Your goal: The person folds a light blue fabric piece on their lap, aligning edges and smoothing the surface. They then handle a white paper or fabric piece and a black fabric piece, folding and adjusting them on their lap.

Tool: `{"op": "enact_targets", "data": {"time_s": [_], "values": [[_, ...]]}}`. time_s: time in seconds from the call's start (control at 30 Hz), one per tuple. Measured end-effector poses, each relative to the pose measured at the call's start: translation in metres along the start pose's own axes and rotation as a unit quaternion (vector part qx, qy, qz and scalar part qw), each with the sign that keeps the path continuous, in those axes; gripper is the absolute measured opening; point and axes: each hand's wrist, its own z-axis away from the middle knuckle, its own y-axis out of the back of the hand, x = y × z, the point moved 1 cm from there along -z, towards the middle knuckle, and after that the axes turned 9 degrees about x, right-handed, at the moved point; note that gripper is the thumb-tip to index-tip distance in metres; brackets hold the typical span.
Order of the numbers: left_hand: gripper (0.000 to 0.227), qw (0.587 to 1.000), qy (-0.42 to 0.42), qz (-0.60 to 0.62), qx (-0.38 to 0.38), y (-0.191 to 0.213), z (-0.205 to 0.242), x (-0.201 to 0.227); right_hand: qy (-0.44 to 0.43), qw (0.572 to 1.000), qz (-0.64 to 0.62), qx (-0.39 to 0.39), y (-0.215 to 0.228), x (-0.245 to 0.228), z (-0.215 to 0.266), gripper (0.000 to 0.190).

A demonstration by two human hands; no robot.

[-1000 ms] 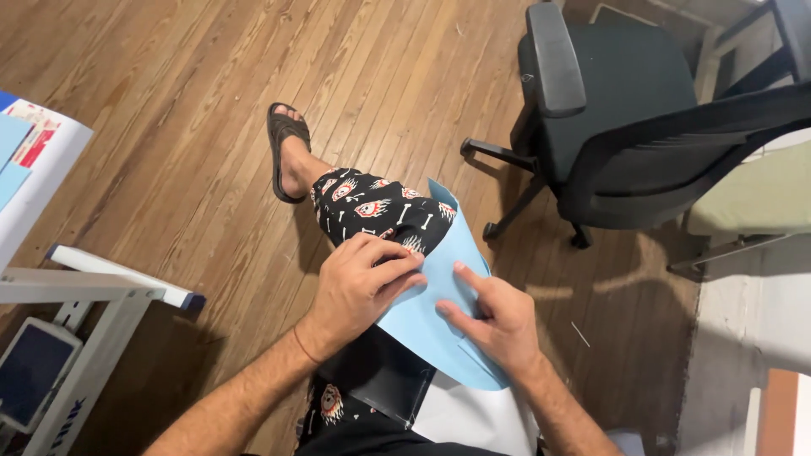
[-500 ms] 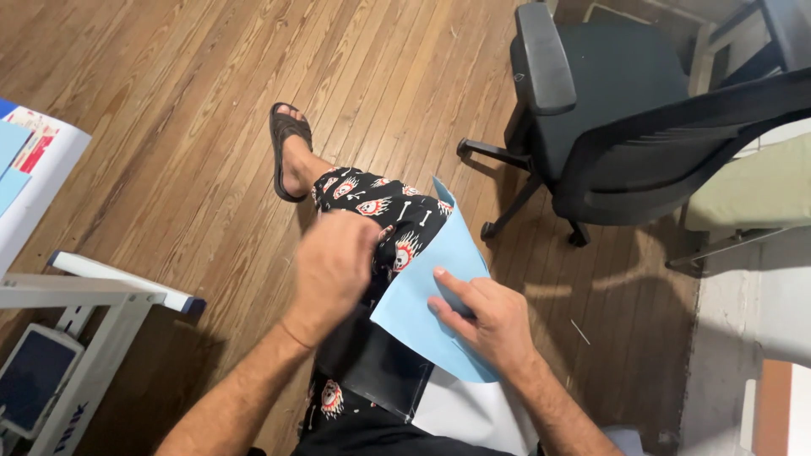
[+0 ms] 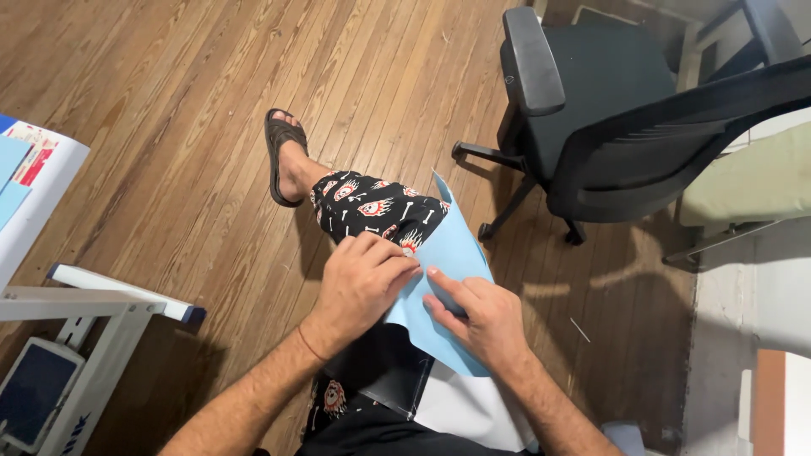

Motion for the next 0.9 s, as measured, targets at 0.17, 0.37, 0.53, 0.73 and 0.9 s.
{"op": "enact_targets", "data": {"time_s": [0.17, 0.37, 0.53, 0.73, 0.9], "values": [[0.017, 0.999, 0.022, -0.024, -0.008, -0.013, 0.009, -0.017, 0.005, 1.0, -0.005, -0.006, -0.001, -0.001, 0.001, 0.036], [0.011, 0.991, 0.051, -0.121, 0.006, 0.011, -0.016, -0.027, 0.005, 1.0, -0.01, 0.01, -0.003, -0.001, 0.002, 0.037], [0.013, 0.998, 0.034, 0.061, 0.001, -0.006, -0.007, -0.009, 0.019, 1.0, 0.021, -0.004, -0.005, -0.005, 0.004, 0.036], [0.009, 0.997, 0.028, 0.075, 0.01, -0.019, -0.006, -0.01, 0.024, 1.0, 0.011, -0.004, -0.003, -0.008, 0.001, 0.036], [0.01, 0.981, 0.152, 0.114, 0.043, 0.002, -0.018, -0.032, 0.034, 0.999, 0.013, -0.012, -0.005, -0.009, 0.002, 0.035]]}}
